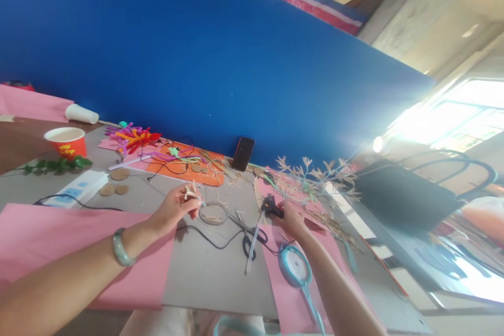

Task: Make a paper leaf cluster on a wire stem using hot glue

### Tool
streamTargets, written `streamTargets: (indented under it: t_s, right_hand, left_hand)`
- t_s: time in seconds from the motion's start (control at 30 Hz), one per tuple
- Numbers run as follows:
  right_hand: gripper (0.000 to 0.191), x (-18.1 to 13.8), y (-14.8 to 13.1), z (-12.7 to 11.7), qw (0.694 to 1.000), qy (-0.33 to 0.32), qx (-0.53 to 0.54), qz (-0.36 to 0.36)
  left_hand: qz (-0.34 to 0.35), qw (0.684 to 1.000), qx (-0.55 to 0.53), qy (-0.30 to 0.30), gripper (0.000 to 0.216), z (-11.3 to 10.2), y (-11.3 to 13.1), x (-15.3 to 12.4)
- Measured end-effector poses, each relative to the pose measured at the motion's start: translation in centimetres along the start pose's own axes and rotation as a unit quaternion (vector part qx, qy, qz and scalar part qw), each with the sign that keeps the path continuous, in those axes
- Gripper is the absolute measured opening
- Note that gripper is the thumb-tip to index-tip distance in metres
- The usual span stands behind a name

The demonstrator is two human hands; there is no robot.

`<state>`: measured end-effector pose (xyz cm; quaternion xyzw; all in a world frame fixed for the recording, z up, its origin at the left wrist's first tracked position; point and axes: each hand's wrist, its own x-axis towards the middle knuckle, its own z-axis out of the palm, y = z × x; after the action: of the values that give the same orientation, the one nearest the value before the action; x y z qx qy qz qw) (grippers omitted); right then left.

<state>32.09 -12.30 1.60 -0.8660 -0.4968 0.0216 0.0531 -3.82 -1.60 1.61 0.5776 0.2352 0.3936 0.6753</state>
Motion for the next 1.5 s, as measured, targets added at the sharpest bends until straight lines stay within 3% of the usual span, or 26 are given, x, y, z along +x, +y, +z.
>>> streamTargets:
  t_s: [0.27,0.4,0.63,0.8,1.1,1.23,1.4,1.5]
  right_hand:
    - [0.031,0.2,0.2,-0.5,0.999,-0.007,0.033,-0.015]
    - [0.025,0.2,0.4,-2.2,0.996,-0.02,0.078,-0.048]
    - [0.034,-2.2,-0.8,-5.4,0.982,0.014,0.18,-0.063]
    - [0.043,-6.4,-3.3,-6.7,0.911,-0.003,0.405,-0.077]
    - [0.03,-11.2,-9.0,-8.2,0.816,-0.072,0.56,-0.125]
    - [0.021,-11.2,-11.1,-7.6,0.821,-0.094,0.534,-0.176]
    - [0.024,-10.3,-13.6,-7.2,0.845,-0.068,0.485,-0.215]
    - [0.028,-9.5,-14.7,-7.0,0.837,-0.074,0.495,-0.223]
  left_hand:
    - [-0.007,1.0,-0.003,-0.008,0.009,0.1,0.2,-0.2]
    - [-0.006,1.0,0.012,-0.01,0.008,0.2,0.7,-0.4]
    - [-0.012,1.0,0.026,0.003,0.009,0.4,1.1,-0.5]
    - [-0.022,0.999,0.024,0.012,0.009,0.6,1.2,-0.6]
    - [-0.005,1.0,0.01,-0.002,0.007,0.5,1.2,-0.5]
    - [0.001,1.0,0.007,0.008,0.008,0.5,1.2,-0.4]
    - [0.005,1.0,-0.004,0.006,0.008,0.3,0.9,-0.2]
    - [0.007,1.0,-0.019,0.008,0.009,0.3,0.6,-0.1]
